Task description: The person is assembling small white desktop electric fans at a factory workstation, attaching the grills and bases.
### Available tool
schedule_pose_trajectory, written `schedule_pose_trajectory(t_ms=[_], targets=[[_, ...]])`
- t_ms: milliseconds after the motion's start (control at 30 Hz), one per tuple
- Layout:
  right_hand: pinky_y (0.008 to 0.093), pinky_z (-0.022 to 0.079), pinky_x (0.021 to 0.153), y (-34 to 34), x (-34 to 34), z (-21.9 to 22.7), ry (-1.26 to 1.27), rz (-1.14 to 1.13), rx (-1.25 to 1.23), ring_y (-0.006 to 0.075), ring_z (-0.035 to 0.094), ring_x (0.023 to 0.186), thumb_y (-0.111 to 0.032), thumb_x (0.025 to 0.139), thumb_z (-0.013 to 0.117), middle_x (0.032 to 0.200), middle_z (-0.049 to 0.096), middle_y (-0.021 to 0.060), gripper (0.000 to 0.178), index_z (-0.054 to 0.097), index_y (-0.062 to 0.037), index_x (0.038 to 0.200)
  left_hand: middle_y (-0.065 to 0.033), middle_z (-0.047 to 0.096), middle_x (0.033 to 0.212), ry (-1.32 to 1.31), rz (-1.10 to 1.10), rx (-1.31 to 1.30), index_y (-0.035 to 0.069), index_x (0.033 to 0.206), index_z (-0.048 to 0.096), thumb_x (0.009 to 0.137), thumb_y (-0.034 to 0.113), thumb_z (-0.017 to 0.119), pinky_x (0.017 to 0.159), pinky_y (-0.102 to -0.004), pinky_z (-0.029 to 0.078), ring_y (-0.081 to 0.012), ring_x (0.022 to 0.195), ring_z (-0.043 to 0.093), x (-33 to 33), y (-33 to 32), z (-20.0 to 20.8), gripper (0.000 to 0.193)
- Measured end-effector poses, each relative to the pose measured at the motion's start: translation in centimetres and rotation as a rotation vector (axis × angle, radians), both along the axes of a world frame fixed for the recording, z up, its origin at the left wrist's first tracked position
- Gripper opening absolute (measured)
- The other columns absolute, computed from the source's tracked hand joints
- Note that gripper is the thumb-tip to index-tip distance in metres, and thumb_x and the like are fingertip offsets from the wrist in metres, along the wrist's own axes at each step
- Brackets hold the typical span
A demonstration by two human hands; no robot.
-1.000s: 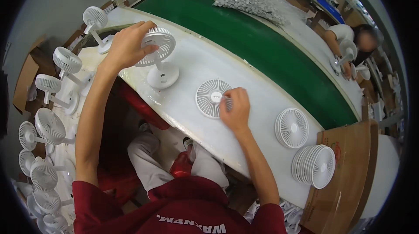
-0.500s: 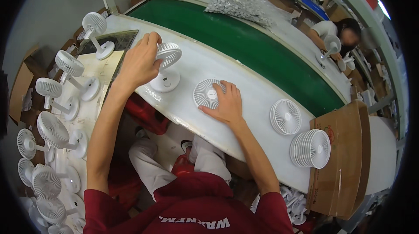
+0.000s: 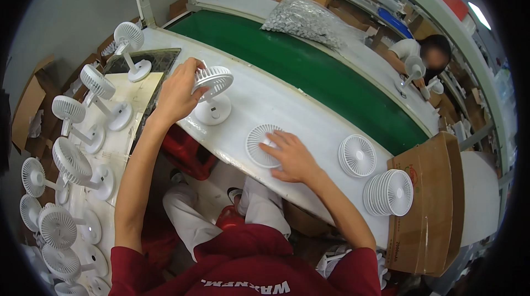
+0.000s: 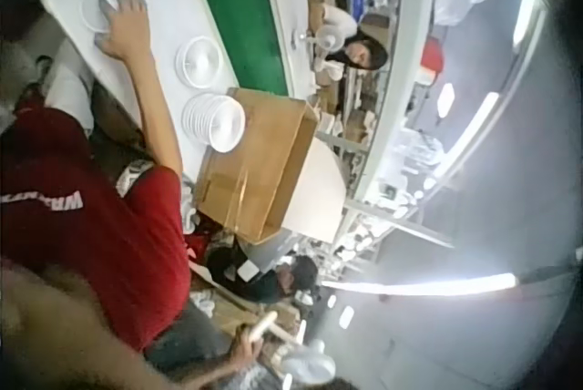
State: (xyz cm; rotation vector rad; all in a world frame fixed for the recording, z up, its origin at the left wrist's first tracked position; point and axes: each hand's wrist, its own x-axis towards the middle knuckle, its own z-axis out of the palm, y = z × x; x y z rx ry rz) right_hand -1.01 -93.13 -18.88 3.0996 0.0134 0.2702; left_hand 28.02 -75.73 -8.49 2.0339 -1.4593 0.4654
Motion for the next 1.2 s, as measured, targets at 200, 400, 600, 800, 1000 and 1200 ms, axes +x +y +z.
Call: schedule_pose_trajectory(t_ms=[200, 400, 600, 800, 1000, 1200], targets=[[0.0475, 0.029, 0.115, -1.1, -1.8, 0.1, 0.001, -0.465, 0.367, 0.0407, 0.042, 0.132, -0.046, 0.08, 0.069, 0.147, 0.042, 0.0226, 0.078, 0.046, -0.0087, 0.145, -0.0077, 0.06, 0.107, 0.025, -0.03, -0.064, 0.008, 0.119, 0.049, 0.079, 0.003, 0.072, 0.079, -0.0418, 0.051, -0.0289, 0.094, 0.059, 0.6, -0.3, -1.4, 0.046], [0.049, 0.028, 0.116, 4.9, 2.7, -2.5, -0.097, -0.684, 0.226, 0.0422, 0.042, 0.132, -0.042, 0.078, 0.073, 0.149, 0.039, 0.0224, 0.075, 0.049, -0.0118, 0.143, -0.009, 0.061, 0.11, -0.005, -0.03, -0.039, 0.009, 0.121, 0.05, 0.079, 0.004, 0.072, 0.079, -0.042, 0.051, -0.029, 0.096, 0.059, 0.5, -0.5, -1.5, 0.047], [0.0512, 0.029, 0.112, 2.5, 4.9, -5.5, -0.352, -0.487, 0.161, 0.0454, 0.041, 0.13, -0.056, 0.075, 0.073, 0.148, 0.034, 0.0301, 0.086, 0.049, -0.0065, 0.141, -0.013, 0.063, 0.113, 0.102, 0.055, -0.118, 0.008, 0.121, 0.049, 0.08, 0.004, 0.072, 0.08, -0.0418, 0.05, -0.0323, 0.096, 0.06, 0.6, -0.3, -2.3, 0.047], [0.0536, 0.025, 0.112, -0.8, 1.3, -3.8, -0.12, -0.261, 0.335, 0.0483, 0.036, 0.132, -0.067, 0.074, 0.071, 0.148, 0.03, 0.0361, 0.097, 0.047, -0.0006, 0.141, -0.0153, 0.064, 0.112, 0.327, -0.062, -0.145, 0.007, 0.124, 0.048, 0.079, 0.002, 0.072, 0.083, -0.0407, 0.05, -0.0332, 0.096, 0.064, 1.9, 0.5, -3.1, 0.051], [0.0516, 0.025, 0.114, 2.5, 3.1, -2.8, -0.113, -0.53, 0.327, 0.0457, 0.033, 0.137, -0.063, 0.076, 0.071, 0.15, 0.03, 0.0319, 0.096, 0.043, -0.0011, 0.144, -0.0149, 0.066, 0.113, 0.459, -0.146, -0.31, 0.008, 0.128, 0.047, 0.078, 0.002, 0.072, 0.083, -0.0394, 0.051, -0.0302, 0.096, 0.067, 2.3, -0.3, -4.9, 0.056], [0.0515, 0.024, 0.114, 3.9, 5.4, -6.0, -0.308, -0.562, 0.135, 0.0469, 0.034, 0.134, -0.067, 0.076, 0.069, 0.151, 0.03, 0.0306, 0.101, 0.04, 0.0004, 0.146, -0.0148, 0.068, 0.111, 0.37, -0.121, -0.352, 0.01, 0.13, 0.048, 0.076, 0.005, 0.076, 0.076, -0.0384, 0.053, -0.0292, 0.088, 0.069, 1.6, -0.7, -5.7, 0.061]])
